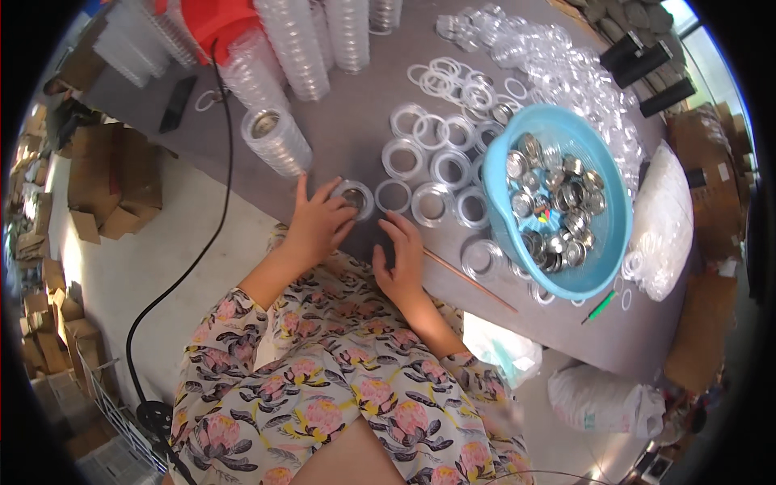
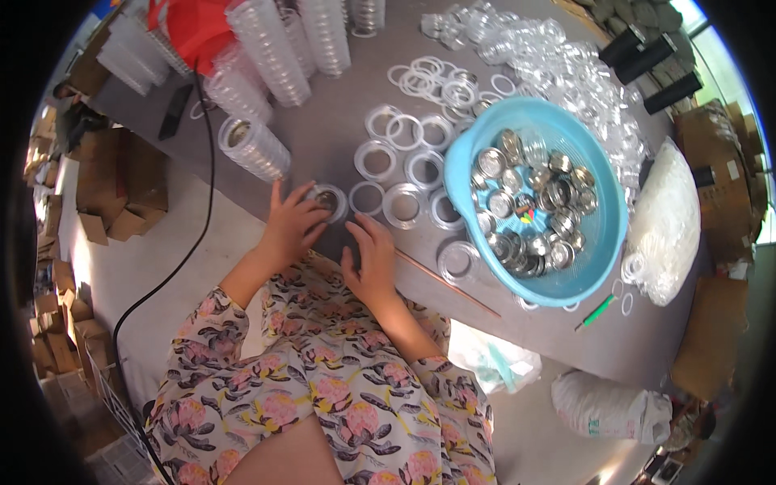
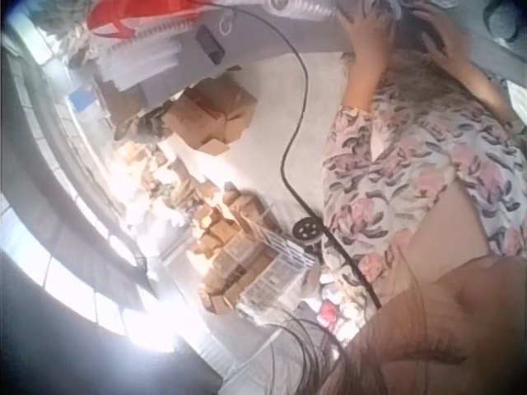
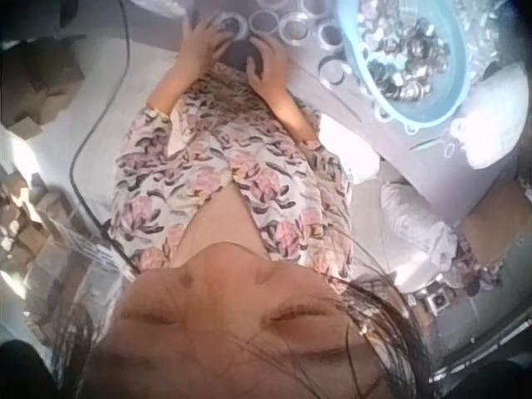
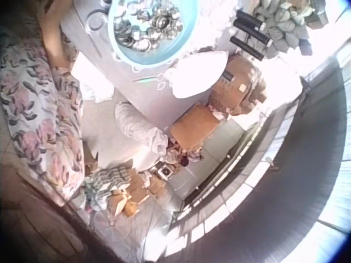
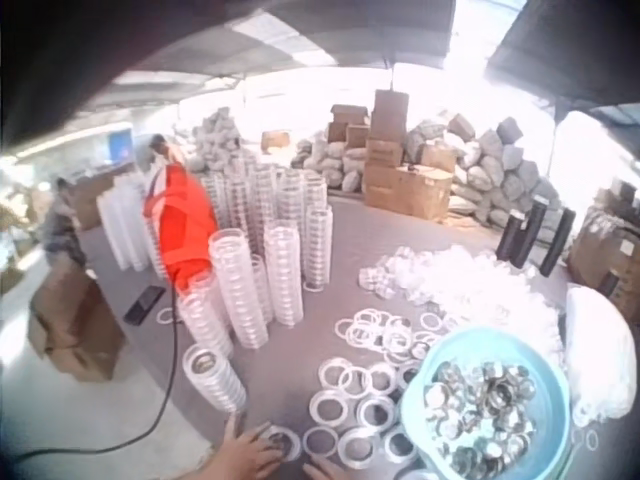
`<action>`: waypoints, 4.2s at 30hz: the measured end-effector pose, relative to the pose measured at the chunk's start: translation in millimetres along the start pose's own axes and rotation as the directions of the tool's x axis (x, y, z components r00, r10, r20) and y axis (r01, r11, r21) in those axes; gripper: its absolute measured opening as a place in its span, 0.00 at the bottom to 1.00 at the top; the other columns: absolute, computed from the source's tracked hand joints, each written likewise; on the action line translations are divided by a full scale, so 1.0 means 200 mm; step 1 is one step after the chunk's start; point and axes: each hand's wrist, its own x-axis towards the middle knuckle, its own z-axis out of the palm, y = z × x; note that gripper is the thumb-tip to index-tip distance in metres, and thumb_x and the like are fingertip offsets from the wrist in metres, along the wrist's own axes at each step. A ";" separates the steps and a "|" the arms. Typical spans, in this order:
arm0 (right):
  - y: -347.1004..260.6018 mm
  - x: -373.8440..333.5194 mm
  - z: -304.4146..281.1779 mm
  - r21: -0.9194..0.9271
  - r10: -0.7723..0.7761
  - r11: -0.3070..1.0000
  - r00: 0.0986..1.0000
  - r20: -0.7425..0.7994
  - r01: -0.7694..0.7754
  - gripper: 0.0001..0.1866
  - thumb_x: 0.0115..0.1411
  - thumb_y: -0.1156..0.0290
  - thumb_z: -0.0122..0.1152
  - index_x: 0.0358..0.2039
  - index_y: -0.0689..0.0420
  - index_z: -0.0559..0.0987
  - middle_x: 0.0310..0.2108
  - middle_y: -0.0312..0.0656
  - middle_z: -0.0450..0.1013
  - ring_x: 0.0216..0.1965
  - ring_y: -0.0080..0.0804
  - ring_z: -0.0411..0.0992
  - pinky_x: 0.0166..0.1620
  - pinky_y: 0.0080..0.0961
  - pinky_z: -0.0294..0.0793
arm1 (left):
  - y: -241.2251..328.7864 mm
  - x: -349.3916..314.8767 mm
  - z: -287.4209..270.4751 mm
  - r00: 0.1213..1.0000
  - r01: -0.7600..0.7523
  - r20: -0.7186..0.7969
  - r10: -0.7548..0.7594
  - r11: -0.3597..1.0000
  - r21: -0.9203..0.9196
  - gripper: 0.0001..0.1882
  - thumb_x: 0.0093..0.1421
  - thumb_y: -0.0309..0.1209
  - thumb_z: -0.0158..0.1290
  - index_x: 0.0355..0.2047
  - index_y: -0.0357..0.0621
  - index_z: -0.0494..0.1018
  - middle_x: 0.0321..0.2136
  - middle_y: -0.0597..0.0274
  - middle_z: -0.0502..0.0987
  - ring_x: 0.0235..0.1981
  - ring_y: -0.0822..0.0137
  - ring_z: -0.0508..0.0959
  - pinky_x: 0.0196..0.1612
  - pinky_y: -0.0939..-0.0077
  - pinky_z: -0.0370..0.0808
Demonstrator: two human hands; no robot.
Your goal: The person assembles small clear plastic containers by placing metal lids and white rubber rings into them. They pick up lids from a blue basket and rings from the table, insert them into the containers, and stack the finished units. The person occasionally uses a thin stick to adjust the internal components.
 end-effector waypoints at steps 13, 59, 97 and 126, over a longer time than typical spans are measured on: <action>-0.02 0.01 -0.02 0.036 -0.019 0.999 1.000 0.016 0.018 0.23 0.48 0.79 0.57 0.47 0.61 0.71 0.49 0.50 0.67 0.48 0.48 0.66 0.50 0.37 0.66 | -0.27 0.12 -0.65 0.944 0.209 -0.295 -0.148 0.959 0.190 0.09 0.56 0.29 0.51 0.38 0.45 0.73 0.38 0.66 0.74 0.50 0.62 0.68 0.63 0.49 0.43; 0.02 -0.05 -0.17 0.218 0.017 0.974 0.982 0.190 -0.059 0.20 0.50 0.79 0.57 0.46 0.58 0.72 0.48 0.48 0.69 0.47 0.46 0.69 0.48 0.35 0.69 | -0.30 1.06 0.32 0.768 0.128 -0.418 -0.486 0.756 -0.642 0.42 0.39 0.28 0.65 0.54 0.33 0.57 0.50 0.44 0.65 0.53 0.50 0.66 0.57 0.62 0.62; 0.21 -0.11 -0.24 0.340 0.262 0.851 0.885 0.384 -0.400 0.18 0.48 0.80 0.59 0.42 0.58 0.76 0.42 0.47 0.73 0.44 0.41 0.73 0.46 0.29 0.71 | -0.58 1.92 0.51 0.066 0.567 -0.393 -0.917 0.359 -0.741 0.50 0.45 0.28 0.60 0.61 0.25 0.40 0.59 0.31 0.49 0.61 0.40 0.52 0.63 0.59 0.53; -0.11 0.05 -0.38 -0.044 -0.091 0.995 0.987 -0.134 0.086 0.11 0.47 0.84 0.55 0.33 0.61 0.76 0.32 0.46 0.74 0.31 0.42 0.72 0.33 0.32 0.70 | -0.40 0.26 0.16 0.686 0.199 -0.283 -0.670 0.547 -0.813 0.37 0.43 0.25 0.65 0.53 0.34 0.60 0.47 0.50 0.71 0.47 0.60 0.73 0.50 0.68 0.70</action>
